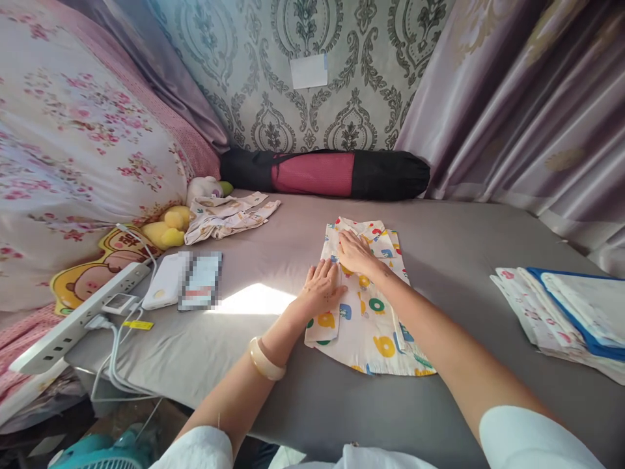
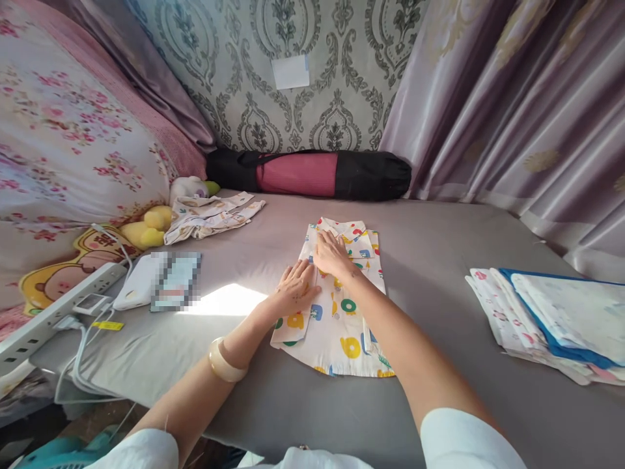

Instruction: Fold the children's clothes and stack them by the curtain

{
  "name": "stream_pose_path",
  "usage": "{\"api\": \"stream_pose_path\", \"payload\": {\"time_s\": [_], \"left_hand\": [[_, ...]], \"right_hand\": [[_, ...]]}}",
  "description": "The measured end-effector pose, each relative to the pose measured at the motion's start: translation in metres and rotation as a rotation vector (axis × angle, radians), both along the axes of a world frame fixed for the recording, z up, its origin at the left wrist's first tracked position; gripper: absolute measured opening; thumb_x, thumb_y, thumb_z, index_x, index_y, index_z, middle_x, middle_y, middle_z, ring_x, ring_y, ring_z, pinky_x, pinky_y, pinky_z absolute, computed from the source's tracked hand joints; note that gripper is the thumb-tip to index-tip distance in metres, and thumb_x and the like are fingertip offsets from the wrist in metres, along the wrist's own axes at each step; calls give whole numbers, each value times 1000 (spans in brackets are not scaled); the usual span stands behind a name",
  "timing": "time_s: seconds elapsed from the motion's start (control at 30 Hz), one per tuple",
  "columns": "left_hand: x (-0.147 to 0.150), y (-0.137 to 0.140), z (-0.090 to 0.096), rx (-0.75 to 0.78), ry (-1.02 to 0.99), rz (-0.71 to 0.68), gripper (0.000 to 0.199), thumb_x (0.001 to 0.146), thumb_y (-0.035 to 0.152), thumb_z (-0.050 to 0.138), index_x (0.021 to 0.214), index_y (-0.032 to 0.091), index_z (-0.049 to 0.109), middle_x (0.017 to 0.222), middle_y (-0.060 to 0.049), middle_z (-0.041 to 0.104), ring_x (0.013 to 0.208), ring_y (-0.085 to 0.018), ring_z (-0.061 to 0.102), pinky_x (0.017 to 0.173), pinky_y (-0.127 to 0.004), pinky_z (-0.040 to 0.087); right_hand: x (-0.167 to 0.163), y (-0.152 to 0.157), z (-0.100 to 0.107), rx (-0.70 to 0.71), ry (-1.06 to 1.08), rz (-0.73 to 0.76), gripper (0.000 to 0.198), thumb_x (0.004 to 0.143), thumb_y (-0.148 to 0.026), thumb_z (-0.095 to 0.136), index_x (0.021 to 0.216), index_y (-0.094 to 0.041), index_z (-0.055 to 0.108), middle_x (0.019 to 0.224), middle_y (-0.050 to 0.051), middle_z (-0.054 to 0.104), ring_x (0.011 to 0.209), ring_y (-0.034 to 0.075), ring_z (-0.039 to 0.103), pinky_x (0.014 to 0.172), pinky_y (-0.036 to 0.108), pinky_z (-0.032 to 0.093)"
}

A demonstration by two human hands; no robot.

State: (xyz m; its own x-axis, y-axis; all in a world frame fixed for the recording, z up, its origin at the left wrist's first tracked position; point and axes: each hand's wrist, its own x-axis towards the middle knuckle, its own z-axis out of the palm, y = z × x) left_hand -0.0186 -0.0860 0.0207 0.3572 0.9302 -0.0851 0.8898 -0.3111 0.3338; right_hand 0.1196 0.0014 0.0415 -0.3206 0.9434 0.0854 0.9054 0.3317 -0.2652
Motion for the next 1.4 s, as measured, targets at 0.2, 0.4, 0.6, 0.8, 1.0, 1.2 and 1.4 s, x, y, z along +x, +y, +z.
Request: {"api": "stream_pose_path", "payload": {"time_s": [0.2, 0.4, 0.6, 0.8, 1.0, 1.2, 1.4], "left_hand": [[2, -8, -11, 174, 49, -23, 63, 100, 47, 28, 151, 9, 32, 160, -18, 27, 150, -31, 21, 121, -52, 20], [1, -11, -21, 287, 62, -32, 62, 101, 49, 25, 151, 14, 34, 158, -17, 33, 148, -32, 27, 118, -55, 26], [2, -16, -21, 270, 108, -52, 67, 100, 52, 22, 152, 10, 33, 159, -18, 28, 149, -33, 22, 119, -57, 24], [3, -17, -20, 259, 100, -35, 68, 100, 53, 23, 151, 9, 35, 158, -19, 30, 149, -34, 24, 119, -60, 23], [3, -19, -16, 265, 61, -46, 64, 100, 50, 26, 151, 13, 35, 160, -16, 28, 149, -34, 23, 118, -60, 25], [3, -22, -15, 282, 92, -108, 65, 102, 49, 24, 152, 10, 32, 159, -14, 31, 148, -34, 26, 117, -60, 26], [3, -21, -12, 259, 101, -100, 65, 102, 50, 23, 151, 10, 33, 159, -14, 31, 148, -34, 26, 117, -61, 25]], "right_hand": [[-22, 29, -13, -66, -50, -29, 61, 102, -38, 22, 154, -6, 28, 163, 15, 21, 151, 25, 13, 122, 46, 5], [-38, 48, -26, -33, -34, -63, 65, 102, -42, 18, 153, -3, 28, 162, 18, 21, 151, 25, 12, 122, 45, 6], [-42, 49, -37, -7, -34, -59, 65, 102, -41, 19, 152, -1, 31, 161, 18, 25, 150, 26, 17, 121, 44, 8], [-37, 54, -36, -44, -8, -46, 65, 102, -43, 17, 152, -4, 32, 161, 17, 25, 150, 25, 17, 121, 44, 10], [-30, 71, -29, 6, -17, -134, 64, 102, -40, 19, 152, -1, 31, 161, 19, 23, 151, 26, 14, 121, 44, 7], [-32, 80, -34, 7, -56, -190, 62, 101, -37, 22, 150, 1, 33, 160, 19, 28, 149, 28, 21, 120, 44, 13], [-31, 82, -32, 9, -32, -189, 62, 101, -36, 20, 151, -2, 34, 160, 16, 29, 149, 26, 21, 121, 42, 12]]}}
